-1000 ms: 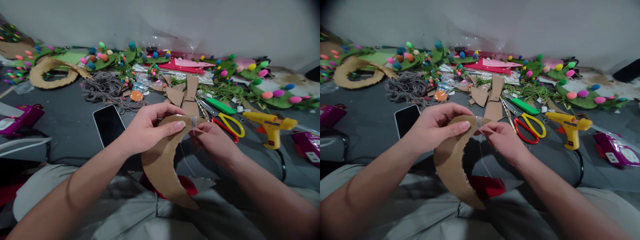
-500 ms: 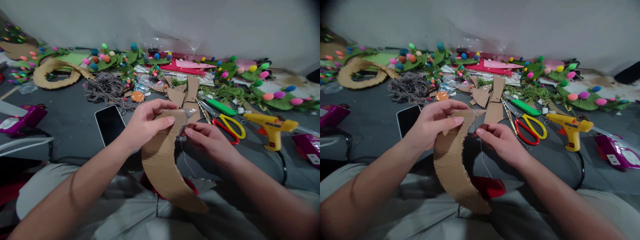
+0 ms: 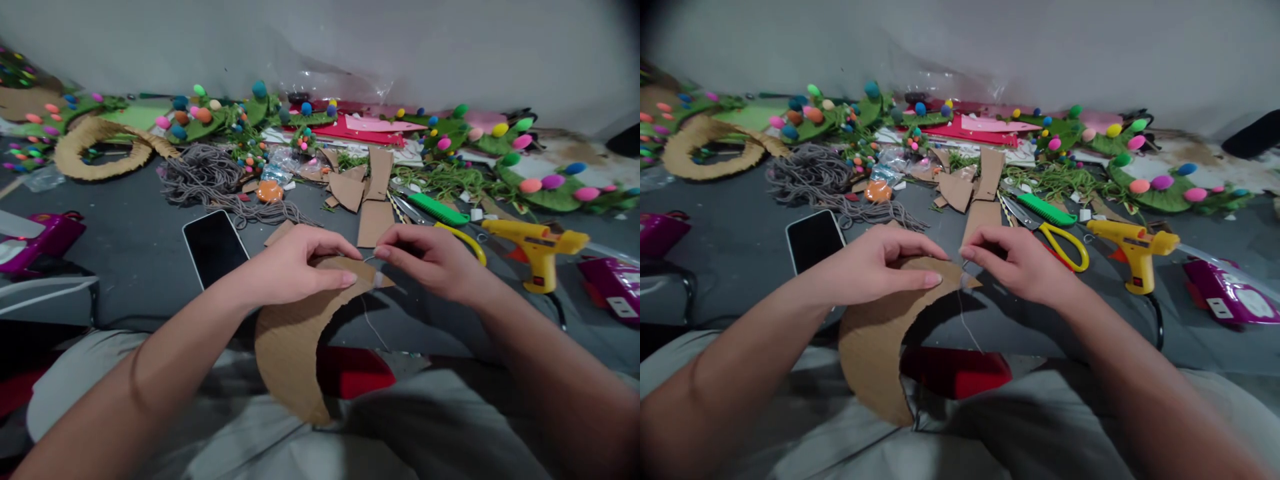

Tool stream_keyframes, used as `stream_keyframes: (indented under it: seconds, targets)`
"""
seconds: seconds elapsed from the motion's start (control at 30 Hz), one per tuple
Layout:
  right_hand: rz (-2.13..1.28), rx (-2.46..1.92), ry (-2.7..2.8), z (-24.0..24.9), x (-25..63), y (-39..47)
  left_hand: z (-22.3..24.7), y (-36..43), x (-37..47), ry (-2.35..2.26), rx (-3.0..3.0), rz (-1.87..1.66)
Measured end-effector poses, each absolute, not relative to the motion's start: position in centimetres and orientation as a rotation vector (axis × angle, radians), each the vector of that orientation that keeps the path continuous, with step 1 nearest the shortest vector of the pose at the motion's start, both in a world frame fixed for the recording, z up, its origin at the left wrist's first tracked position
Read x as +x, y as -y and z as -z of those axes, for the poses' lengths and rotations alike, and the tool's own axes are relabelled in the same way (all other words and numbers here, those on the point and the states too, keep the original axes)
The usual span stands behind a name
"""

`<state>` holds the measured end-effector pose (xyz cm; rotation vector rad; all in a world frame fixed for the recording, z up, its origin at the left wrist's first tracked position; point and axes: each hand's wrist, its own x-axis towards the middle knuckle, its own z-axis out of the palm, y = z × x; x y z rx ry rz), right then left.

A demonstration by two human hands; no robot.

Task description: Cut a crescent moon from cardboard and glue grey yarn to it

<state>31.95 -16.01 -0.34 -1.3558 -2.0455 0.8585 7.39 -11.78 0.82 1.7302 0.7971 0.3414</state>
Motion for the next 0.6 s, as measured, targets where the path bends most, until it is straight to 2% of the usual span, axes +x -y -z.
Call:
stream_keyframes:
  seconds: [0.2, 0.37, 0.47, 0.6]
  targets:
    - [-0.613, -1.504, 2.054, -2.9, 30.1, 18.3, -1.8, 13.2, 7.8, -0.952, 1.878, -0.566]
    - [-0.524, -1.515, 2.021, -3.2, 28.5, 20.0, -2.0, 13.5, 7.9, -1.03, 1.808, -0.838]
    - [-0.609, -1.493, 1.946, -2.4, 28.3, 19.8, -1.7, 13.4, 7.8, -0.996, 1.693, -0.911]
    - [-0.893, -1.408, 1.8, -1.5, 28.9, 18.6, -1.3, 13.1, 7.8, -0.929, 1.591, -0.925]
